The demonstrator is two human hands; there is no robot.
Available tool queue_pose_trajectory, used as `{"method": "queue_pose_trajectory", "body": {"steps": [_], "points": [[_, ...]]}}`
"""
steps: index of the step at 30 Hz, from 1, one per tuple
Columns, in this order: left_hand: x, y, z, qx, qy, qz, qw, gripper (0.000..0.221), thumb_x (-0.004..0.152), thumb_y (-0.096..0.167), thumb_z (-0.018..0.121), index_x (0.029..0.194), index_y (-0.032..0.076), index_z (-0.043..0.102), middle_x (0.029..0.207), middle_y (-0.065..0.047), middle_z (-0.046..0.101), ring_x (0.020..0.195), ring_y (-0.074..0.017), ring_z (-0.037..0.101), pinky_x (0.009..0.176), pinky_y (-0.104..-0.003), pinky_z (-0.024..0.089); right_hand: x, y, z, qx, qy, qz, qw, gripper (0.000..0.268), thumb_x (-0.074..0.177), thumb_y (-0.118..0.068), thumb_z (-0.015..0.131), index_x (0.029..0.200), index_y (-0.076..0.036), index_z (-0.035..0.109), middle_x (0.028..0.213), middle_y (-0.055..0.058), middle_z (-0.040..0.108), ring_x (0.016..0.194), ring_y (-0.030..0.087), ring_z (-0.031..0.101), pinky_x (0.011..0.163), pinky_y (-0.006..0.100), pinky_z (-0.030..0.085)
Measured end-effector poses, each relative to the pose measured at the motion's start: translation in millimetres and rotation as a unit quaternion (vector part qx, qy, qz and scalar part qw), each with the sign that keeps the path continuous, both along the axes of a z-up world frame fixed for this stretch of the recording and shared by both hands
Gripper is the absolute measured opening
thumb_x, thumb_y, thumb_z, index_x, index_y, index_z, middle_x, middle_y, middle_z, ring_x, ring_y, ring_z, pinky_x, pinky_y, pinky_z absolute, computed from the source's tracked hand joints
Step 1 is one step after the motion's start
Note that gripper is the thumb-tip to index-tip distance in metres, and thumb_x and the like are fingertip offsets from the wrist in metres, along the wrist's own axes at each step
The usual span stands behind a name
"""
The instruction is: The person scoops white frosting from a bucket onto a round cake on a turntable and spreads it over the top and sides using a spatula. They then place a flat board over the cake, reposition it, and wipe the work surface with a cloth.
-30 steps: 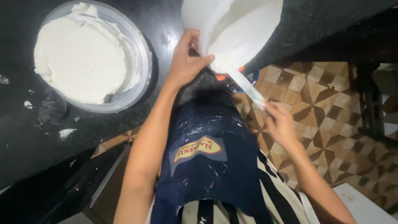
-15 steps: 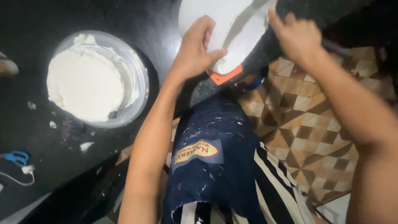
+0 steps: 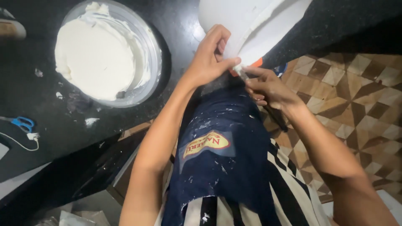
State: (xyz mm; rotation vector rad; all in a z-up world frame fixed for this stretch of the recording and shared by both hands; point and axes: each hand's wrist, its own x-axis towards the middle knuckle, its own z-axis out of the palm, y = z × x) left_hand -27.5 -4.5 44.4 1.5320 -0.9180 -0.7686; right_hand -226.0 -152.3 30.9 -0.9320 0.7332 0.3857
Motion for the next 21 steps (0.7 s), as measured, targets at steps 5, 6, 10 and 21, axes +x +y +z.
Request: {"method": "queue_pose_trajectory", "body": {"steps": [5,6,10,21], "points": [[-7.5,6.2,-23.9,-0.036,0.113,0.071,0.990,0.037,0.088,0.006,0.082,0.110,0.008,0.053,0.101,0.002,0.048,0.095,-0.0080,0.051,0.076,-0.022,0.057,1.0,17.3,-11.5,-0.122,-0.064,-0.123,0.983,0.048,0.102,-0.007,0.057,0.149,-0.006,0.049,0.084,0.002,0.059,0.059,0.011,0.048,0.050,0.023,0.039],[-7.4,4.7,-29.0,-0.038,0.112,0.068,0.991,0.037,0.088,0.006,0.082,0.110,0.008,0.053,0.101,0.002,0.048,0.095,-0.0080,0.051,0.076,-0.022,0.057,0.0,23.0,-20.7,-0.125,-0.065,-0.125,0.982,0.048,0.102,-0.007,0.057,0.149,-0.006,0.049,0.084,0.002,0.059,0.059,0.011,0.048,0.050,0.023,0.039],[-9.8,-0.8,-45.7,-0.049,0.116,0.144,0.982,0.038,0.089,0.008,0.085,0.110,0.007,0.053,0.095,0.002,0.054,0.087,-0.0080,0.055,0.074,-0.022,0.052,-23.8,41.8,-57.5,-0.521,-0.162,-0.084,0.834,0.050,0.099,0.000,0.061,0.148,-0.003,0.055,0.105,0.009,0.058,0.090,0.022,0.056,0.078,0.031,0.048],[5.6,6.4,-41.2,-0.082,0.066,0.107,0.989,0.035,0.092,0.003,0.085,0.112,0.006,0.057,0.098,0.001,0.060,0.092,-0.0093,0.057,0.084,-0.025,0.049,-166.1,0.7,-11.8,-0.551,-0.123,0.106,0.819,0.036,0.090,-0.004,0.064,0.126,-0.009,0.064,0.118,0.016,0.068,0.107,0.029,0.068,0.094,0.037,0.053]]}}
